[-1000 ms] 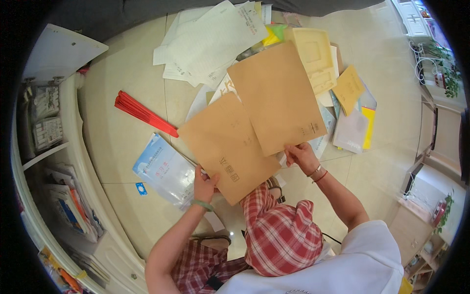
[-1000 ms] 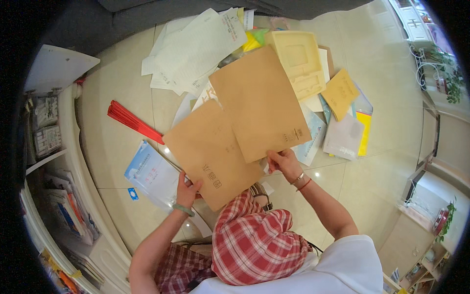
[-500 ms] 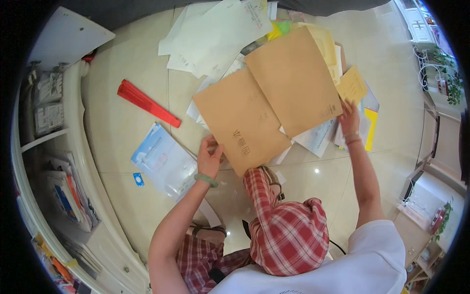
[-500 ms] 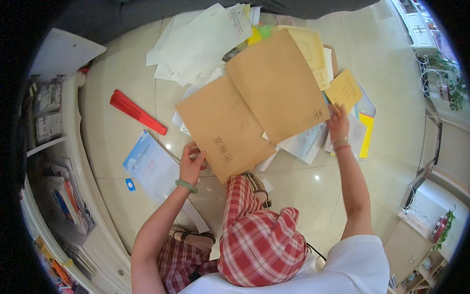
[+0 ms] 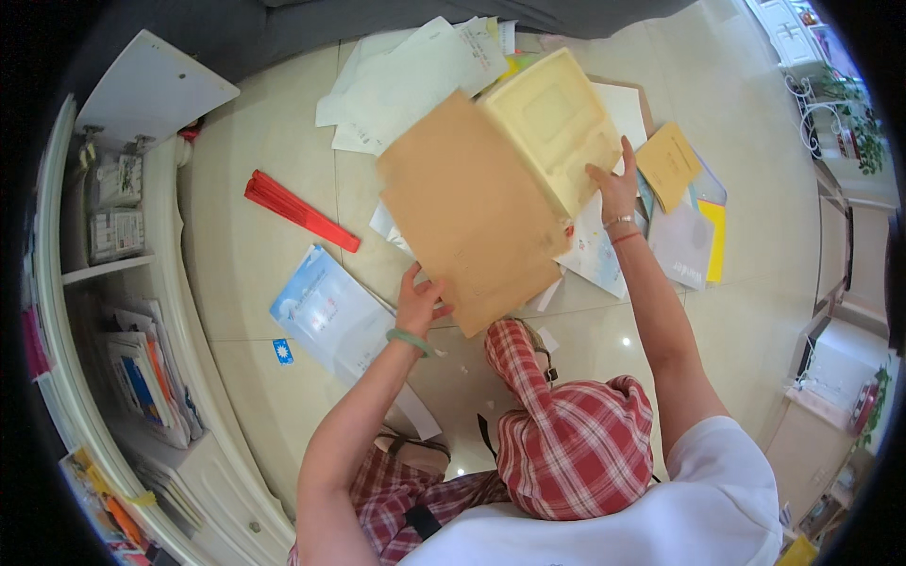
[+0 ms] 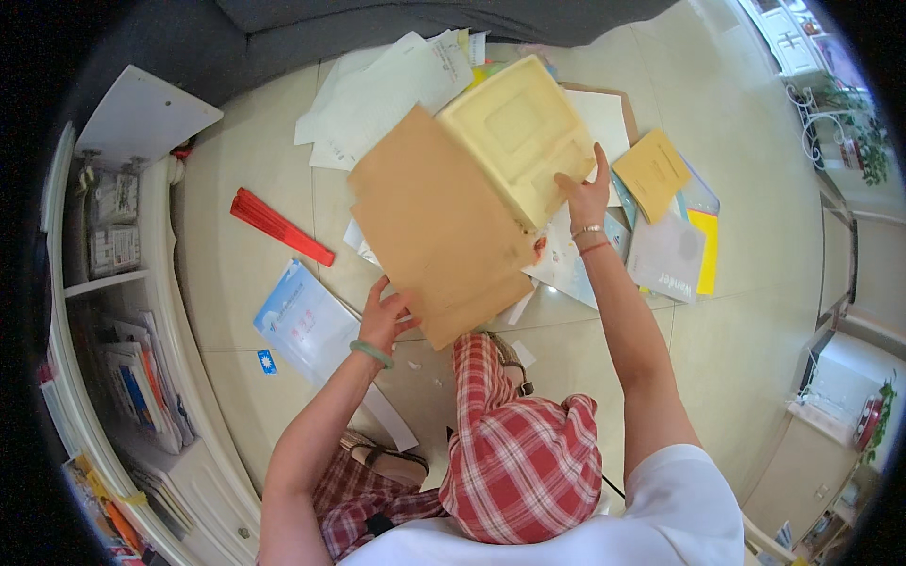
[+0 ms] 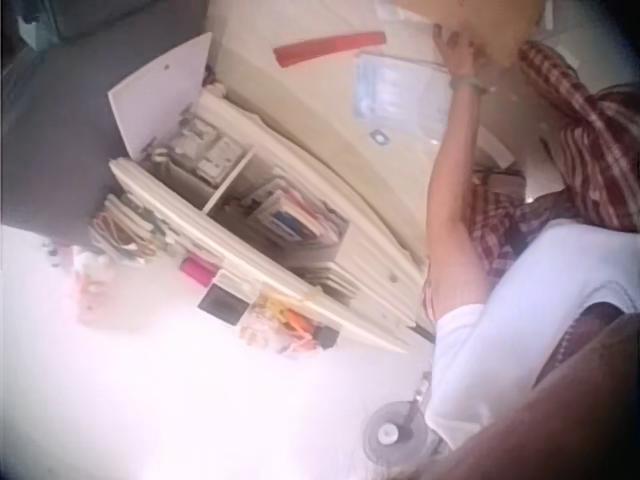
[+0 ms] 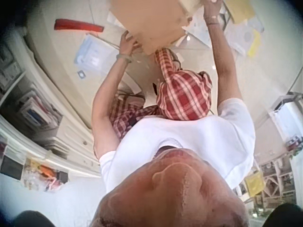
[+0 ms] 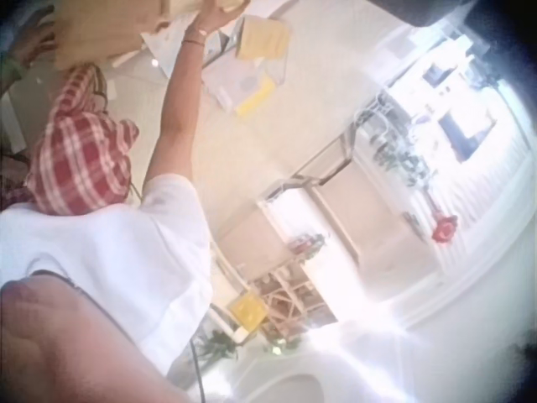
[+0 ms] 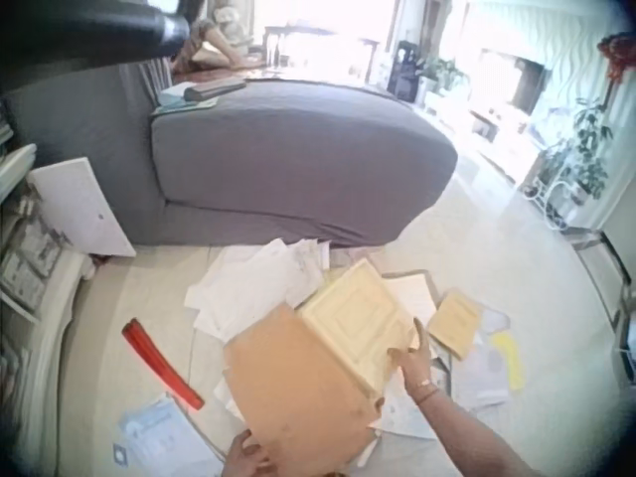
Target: The person sits on the floor and sorts through a pile of stationery items, including notebooks, folders, and plastic-wrapped paper pads. They pick up items, flip through pages, and place them into a white cabinet shelf.
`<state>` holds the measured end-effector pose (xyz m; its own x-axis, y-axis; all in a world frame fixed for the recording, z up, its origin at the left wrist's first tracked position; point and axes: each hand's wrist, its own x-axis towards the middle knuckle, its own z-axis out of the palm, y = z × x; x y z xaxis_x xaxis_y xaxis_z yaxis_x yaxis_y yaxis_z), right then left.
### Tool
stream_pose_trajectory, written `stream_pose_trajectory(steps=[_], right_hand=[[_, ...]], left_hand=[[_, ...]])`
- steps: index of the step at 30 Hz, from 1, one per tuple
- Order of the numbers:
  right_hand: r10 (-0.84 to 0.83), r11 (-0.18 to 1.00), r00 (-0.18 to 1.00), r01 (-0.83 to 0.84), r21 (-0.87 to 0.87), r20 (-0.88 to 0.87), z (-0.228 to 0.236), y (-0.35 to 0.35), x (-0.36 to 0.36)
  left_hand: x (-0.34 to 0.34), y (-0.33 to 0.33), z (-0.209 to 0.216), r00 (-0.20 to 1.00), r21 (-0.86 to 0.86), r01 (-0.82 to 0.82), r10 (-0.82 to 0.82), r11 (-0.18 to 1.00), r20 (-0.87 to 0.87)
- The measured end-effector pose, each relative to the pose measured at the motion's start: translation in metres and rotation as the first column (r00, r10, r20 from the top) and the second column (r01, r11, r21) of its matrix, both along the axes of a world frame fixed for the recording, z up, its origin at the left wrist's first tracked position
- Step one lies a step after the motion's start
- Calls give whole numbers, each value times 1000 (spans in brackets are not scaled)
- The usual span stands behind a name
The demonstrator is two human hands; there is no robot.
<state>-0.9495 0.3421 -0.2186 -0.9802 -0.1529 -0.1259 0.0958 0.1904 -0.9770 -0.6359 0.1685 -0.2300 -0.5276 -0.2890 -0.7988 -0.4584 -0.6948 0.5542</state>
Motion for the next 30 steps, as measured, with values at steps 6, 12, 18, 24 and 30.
stream_pose_trajectory(steps=[6, 12, 18, 24, 30], right_hand=[[50, 991, 994, -38, 128, -95, 25, 65, 39], [260, 963, 934, -270, 9, 244, 7, 131, 77], [500, 796, 817, -564, 220, 287, 20, 154, 84], [511, 685, 808, -588, 430, 292, 20, 146, 53], [276, 622, 881, 141, 770, -385, -3, 144, -8]], left_hand=[[-9, 2, 12, 997, -6, -81, 81, 997, -12], [-8, 6, -5, 997, -165, -13, 25, 986, 68], [-11, -12, -22, 990, -303, -40, 79, 952, 118], [-30, -2, -9, 961, -213, -227, 254, 950, 107], [-13, -7, -19, 977, -232, -204, 213, 951, 14]])
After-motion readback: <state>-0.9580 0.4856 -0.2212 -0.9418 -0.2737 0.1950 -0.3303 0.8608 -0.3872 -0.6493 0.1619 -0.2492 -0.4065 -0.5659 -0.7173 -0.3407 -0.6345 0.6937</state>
